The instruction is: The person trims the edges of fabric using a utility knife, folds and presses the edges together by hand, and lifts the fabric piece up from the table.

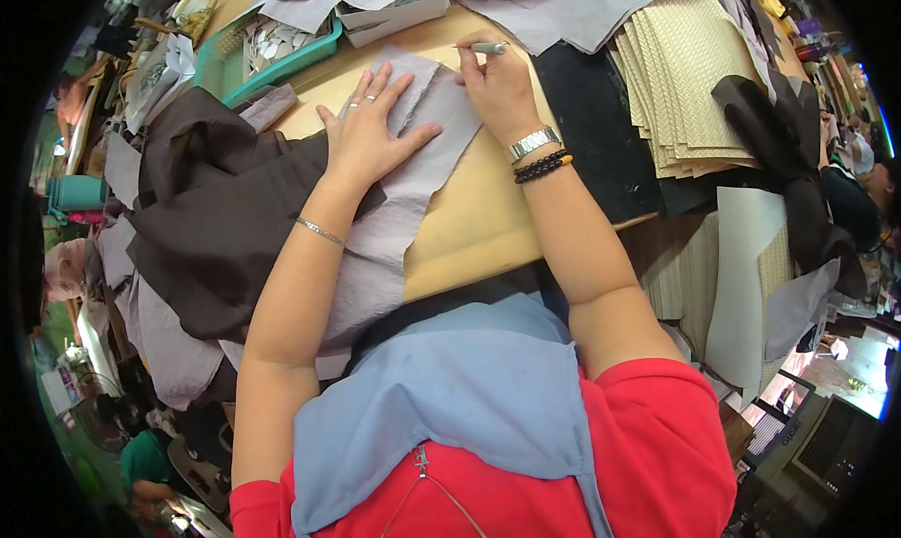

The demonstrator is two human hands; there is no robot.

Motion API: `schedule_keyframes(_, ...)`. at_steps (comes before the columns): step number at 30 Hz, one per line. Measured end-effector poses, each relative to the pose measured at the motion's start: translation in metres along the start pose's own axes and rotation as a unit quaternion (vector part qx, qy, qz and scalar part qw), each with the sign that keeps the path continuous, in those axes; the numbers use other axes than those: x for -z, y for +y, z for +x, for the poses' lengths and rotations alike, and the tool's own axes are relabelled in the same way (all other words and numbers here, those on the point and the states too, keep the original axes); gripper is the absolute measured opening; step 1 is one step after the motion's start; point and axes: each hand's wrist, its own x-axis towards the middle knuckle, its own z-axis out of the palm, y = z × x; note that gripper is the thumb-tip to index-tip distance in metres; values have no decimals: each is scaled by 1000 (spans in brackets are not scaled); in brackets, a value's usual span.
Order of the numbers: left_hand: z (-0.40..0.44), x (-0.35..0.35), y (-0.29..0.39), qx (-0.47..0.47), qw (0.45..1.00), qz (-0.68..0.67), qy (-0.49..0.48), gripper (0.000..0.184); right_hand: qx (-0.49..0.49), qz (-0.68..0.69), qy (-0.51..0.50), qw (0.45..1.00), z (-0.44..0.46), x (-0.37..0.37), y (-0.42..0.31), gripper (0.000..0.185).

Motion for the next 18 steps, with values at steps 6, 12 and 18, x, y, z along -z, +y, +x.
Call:
schedule_keyframes(6, -2, 26, -21, 19, 981, -169, -96, 79, -63, -122, 22, 990, 10, 62, -1, 19)
schedule_keyframes(12, -57, 86, -59, 35, 996, -57, -57, 55, -78, -450, -132, 880, -11, 135, 10, 31)
schedule_keyframes(18, -82, 68, -69, 20, 997, -69, 17, 37, 29, -330, -104, 938, -30, 85, -33, 36)
